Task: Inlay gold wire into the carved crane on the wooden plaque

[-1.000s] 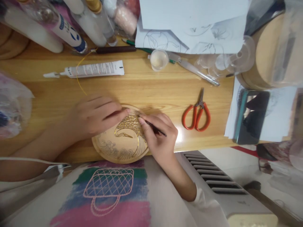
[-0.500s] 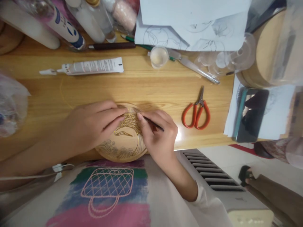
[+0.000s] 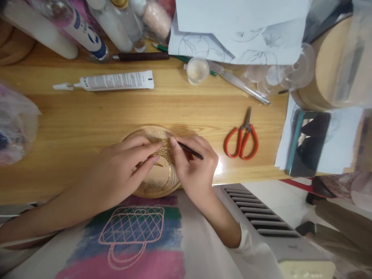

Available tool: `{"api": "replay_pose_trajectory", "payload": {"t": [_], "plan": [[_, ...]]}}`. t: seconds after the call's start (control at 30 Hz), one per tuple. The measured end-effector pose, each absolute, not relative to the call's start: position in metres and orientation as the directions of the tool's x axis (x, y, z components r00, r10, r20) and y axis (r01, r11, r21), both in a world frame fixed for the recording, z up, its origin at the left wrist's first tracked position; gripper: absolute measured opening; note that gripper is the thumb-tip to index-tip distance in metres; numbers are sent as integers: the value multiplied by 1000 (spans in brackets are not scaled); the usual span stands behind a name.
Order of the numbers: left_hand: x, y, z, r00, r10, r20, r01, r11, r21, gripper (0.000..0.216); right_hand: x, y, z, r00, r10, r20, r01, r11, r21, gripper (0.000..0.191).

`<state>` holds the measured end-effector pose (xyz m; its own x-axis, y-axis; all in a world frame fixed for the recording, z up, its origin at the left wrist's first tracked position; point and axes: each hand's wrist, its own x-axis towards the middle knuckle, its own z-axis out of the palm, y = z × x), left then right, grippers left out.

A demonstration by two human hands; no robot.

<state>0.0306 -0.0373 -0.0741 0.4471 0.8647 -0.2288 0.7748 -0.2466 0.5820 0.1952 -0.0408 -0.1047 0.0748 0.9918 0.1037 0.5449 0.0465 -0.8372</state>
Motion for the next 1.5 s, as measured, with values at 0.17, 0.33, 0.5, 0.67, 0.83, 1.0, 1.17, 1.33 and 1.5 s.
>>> {"api": "replay_pose_trajectory", "payload": {"t": [0.17, 0.33, 0.5, 0.67, 0.83, 1.0, 1.17, 1.33, 1.5], "plan": [[32, -38, -73, 429, 858, -283, 738, -153, 657, 22, 197, -39, -104, 52, 994, 98, 549, 54, -834, 7], [31, -35, -71, 420, 862, -285, 687, -96, 721, 24, 197, -40, -105, 64, 994, 84, 544, 35, -839, 8], [32, -35, -72, 367, 878, -307, 625, 12, 780, 23, 198, -41, -107, 63, 994, 93, 530, 46, -847, 6], [34, -36, -73, 360, 864, -353, 611, 68, 789, 25, 198, -41, -107, 59, 994, 87, 524, 43, -850, 7], [33, -34, -73, 348, 861, -371, 609, 94, 788, 33, 199, -42, -107, 59, 994, 89, 507, 47, -861, 6], [32, -32, -74, 326, 870, -370, 578, 126, 806, 34, 199, -41, -108, 61, 995, 81, 507, 39, -861, 8], [33, -29, -72, 335, 854, -398, 534, 177, 827, 34, 202, -38, -110, 50, 996, 73, 505, 38, -863, 8], [32, -26, -73, 358, 842, -404, 529, 173, 831, 31, 203, -37, -110, 35, 997, 65, 489, 39, -871, 6], [29, -24, -75, 380, 836, -395, 508, 168, 845, 30, 202, -38, -111, 49, 997, 66, 470, 35, -882, 6]]}}
